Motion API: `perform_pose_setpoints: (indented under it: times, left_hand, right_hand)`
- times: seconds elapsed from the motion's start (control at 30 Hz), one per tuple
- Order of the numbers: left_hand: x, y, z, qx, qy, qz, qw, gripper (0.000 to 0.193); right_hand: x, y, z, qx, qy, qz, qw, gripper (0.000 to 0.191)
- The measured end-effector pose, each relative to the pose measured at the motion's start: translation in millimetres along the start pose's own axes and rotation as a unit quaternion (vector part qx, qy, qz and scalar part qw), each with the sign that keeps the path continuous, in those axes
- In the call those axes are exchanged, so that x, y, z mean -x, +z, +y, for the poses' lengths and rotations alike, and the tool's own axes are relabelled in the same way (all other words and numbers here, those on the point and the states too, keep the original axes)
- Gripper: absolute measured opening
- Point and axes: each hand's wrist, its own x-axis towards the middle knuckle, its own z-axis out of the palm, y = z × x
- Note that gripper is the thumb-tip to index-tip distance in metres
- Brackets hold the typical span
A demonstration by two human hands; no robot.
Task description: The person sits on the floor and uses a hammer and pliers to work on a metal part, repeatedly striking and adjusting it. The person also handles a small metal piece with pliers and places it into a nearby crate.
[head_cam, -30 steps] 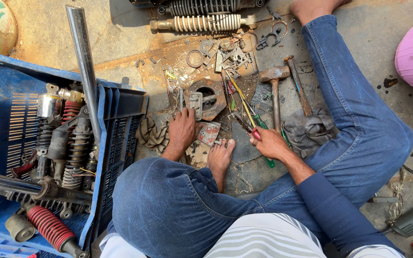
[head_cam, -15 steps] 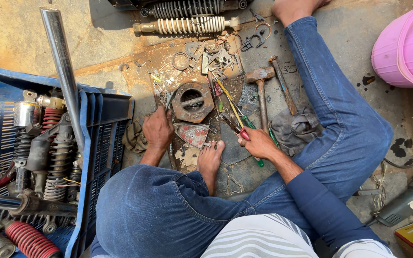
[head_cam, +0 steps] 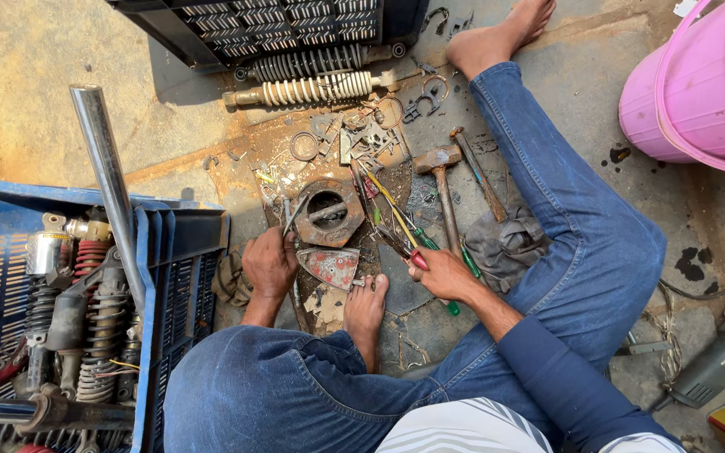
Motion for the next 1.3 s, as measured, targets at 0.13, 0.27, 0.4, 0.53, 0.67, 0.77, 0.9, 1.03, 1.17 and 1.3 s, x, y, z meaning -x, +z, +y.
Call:
perform_pose_setpoints:
  times: [0.13, 0.27, 0.4, 0.53, 0.67, 0.77, 0.9, 1.03, 1.17, 1.3]
  left_hand:
    - [6.2, -0.4, 3.4, -0.022, -0.018, -0.058, 0.998, 0.032]
    - [9.8, -2.3, 6.6, -0.016, -0.004, -0.044, 0.999, 0.030]
    - [4.0, 3.0, 9.3, -0.027, -0.053, -0.022, 0.998, 0.028]
    - [0.6, 11.3, 10.3, -0.026, -0.165, -0.262, 0.950, 0.034]
    - [5.2, 14.9, 10.3, 0.104, -0.225, -0.014, 0.969, 0.036]
    - [9.7, 14.5, 13.3, 0.051, -0.177, -0.060, 0.981, 0.033]
    - [10.6, 8.1, 21.4, 0.009, -0.167, -0.145, 0.975, 0.031]
    - [3.2, -2.4, 31.8, -0.029, -0.121, -0.161, 0.979, 0.028]
    - [-0.2, -12.9, 41.5, -0.012, -0.096, -0.171, 0.980, 0.031]
    - [2.2, -14.9, 44.2, -0.016, -0.106, -0.164, 0.981, 0.028]
  right_hand:
    - [1.8, -5.6, -1.3, -0.014, -0.010, 0.007, 1.000, 0.027]
    - [5.6, -10.2, -4.1, -0.042, 0.064, -0.036, 0.996, 0.028]
    - [7.0, -12.9, -3.6, -0.027, -0.069, 0.039, 0.997, 0.024]
    - [9.2, -14.4, 0.0, -0.047, -0.002, 0.001, 0.999, 0.026]
    - [10.1, -16.5, 2.3, -0.055, 0.013, 0.001, 0.998, 0.025]
    - [9.5, -15.2, 2.8, -0.043, -0.004, 0.001, 0.999, 0.026]
    - [6.3, -10.8, 6.1, -0.051, 0.081, -0.065, 0.993, 0.029]
    - [3.6, -6.0, 12.7, -0.022, -0.006, 0.009, 1.000, 0.031]
    - [3.2, -0.2, 17.1, -0.012, 0.006, -0.002, 1.000, 0.032]
    - [0.2, 4.4, 16.5, -0.012, 0.025, -0.010, 1.000, 0.036]
